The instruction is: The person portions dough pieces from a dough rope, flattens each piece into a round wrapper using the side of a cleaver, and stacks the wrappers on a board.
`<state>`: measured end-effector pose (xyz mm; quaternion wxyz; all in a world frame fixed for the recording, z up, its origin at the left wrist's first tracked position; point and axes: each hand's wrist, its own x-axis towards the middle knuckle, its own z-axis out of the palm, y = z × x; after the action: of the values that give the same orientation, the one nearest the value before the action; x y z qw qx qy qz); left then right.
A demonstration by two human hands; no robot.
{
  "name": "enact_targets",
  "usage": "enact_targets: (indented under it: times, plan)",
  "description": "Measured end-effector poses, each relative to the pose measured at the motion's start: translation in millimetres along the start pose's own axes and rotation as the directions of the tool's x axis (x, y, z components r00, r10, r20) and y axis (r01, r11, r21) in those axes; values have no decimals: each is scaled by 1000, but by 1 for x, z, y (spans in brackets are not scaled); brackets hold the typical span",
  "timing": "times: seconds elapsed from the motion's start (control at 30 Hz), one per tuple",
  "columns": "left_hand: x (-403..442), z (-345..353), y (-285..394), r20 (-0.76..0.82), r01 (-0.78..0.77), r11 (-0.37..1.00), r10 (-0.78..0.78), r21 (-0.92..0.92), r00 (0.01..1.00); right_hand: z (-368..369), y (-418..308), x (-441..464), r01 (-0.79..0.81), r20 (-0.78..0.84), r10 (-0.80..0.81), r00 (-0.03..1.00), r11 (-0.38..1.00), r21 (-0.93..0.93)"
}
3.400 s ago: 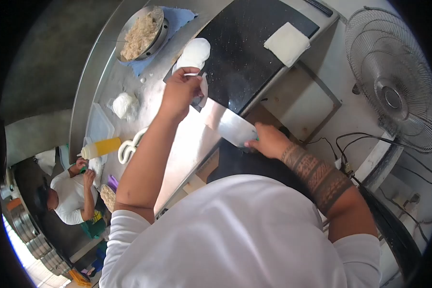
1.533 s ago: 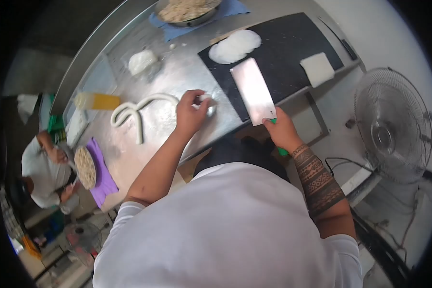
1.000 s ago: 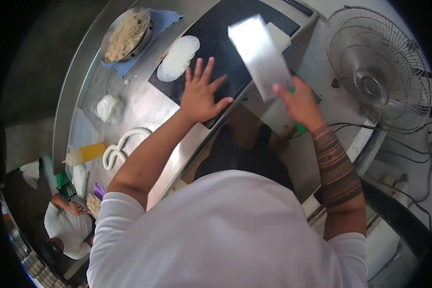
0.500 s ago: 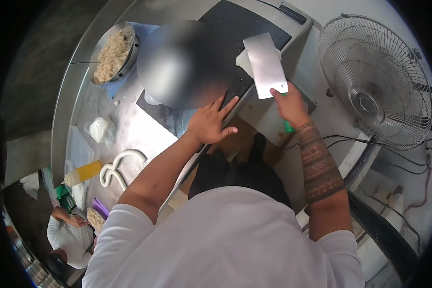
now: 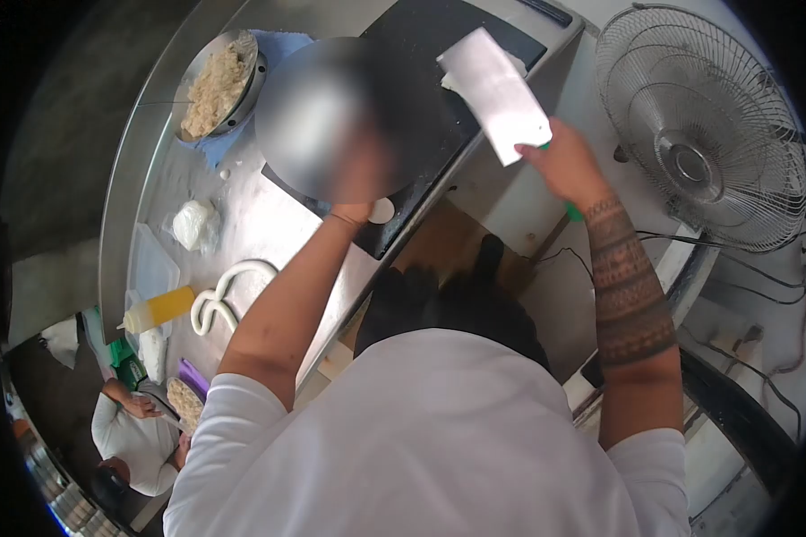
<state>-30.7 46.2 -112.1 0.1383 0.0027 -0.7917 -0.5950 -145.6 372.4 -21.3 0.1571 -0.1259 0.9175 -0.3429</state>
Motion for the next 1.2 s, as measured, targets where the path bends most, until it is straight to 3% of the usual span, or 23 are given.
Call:
enact_targets:
  times: [0.07, 0.1, 0.13, 0.17, 0.23, 0.27, 0.37, 0.47, 0.57, 0.6, 0.7, 0.83, 0.93, 1.03, 1.07, 1.1, 1.17, 1.2]
  plan:
    - [18, -32, 9, -110, 33, 983, -14, 179, 994, 41, 8, -22, 55, 179, -81, 980, 988, 147]
    - [24, -41, 16, -73, -3, 911, 37, 413, 997, 59, 6, -34, 71, 261, -130, 957, 972, 223]
    - [29, -42, 17, 38, -89, 786, 84, 612, 996, 75, -7, -43, 69, 350, -144, 926, 974, 217]
    - [31, -42, 23, 219, -233, 680, 107, 696, 970, 90, -21, -46, 71, 435, -159, 886, 975, 211]
    - [20, -38, 14, 575, -527, 518, 80, 674, 814, 125, -26, -41, -26, 601, -159, 783, 958, 287]
    - [2, -35, -8, 666, -597, 484, 38, 640, 745, 142, -23, -40, -69, 634, -114, 765, 964, 257]
    - [-6, -29, 10, 622, -504, 558, -30, 660, 782, 142, -16, -47, 4, 642, -181, 745, 964, 267]
    - [-30, -2, 20, 629, -447, 601, -124, 663, 767, 123, 3, -72, 27, 686, -126, 717, 988, 153]
    - [-33, 16, 16, 606, -402, 659, -104, 636, 789, 121, 17, -60, 7, 688, -87, 721, 993, 118]
    - [-24, 14, 18, 605, -398, 617, -165, 679, 779, 120, 18, -58, -8, 683, -71, 727, 994, 111]
    - [-3, 0, 13, 533, -378, 572, -125, 727, 837, 108, -14, -23, -7, 698, -39, 715, 998, 63]
    - [24, -15, -1, 487, -432, 481, 10, 763, 873, 113, -21, -2, 184, 555, -219, 803, 976, 119]
    - [57, -31, -22, 497, -511, 439, 157, 739, 853, 107, -57, 20, 209, 550, -120, 826, 973, -102]
    - [61, -34, -23, 558, -588, 467, 219, 660, 801, 124, -50, 2, 111, 490, -99, 866, 994, 4]
    - [50, -30, -22, 610, -602, 471, 159, 645, 777, 128, -44, -19, 23, 520, -75, 851, 994, 105]
    - [34, -24, -13, 660, -616, 476, 95, 628, 746, 138, -24, -40, 38, 511, -137, 848, 979, 200]
    - [2, -7, -5, 669, -611, 551, 121, 569, 733, 137, -10, -79, 73, 478, -182, 859, 969, 236]
    - [0, 1, -3, 663, -603, 567, 129, 561, 737, 133, -11, -80, 37, 483, -122, 867, 983, 181]
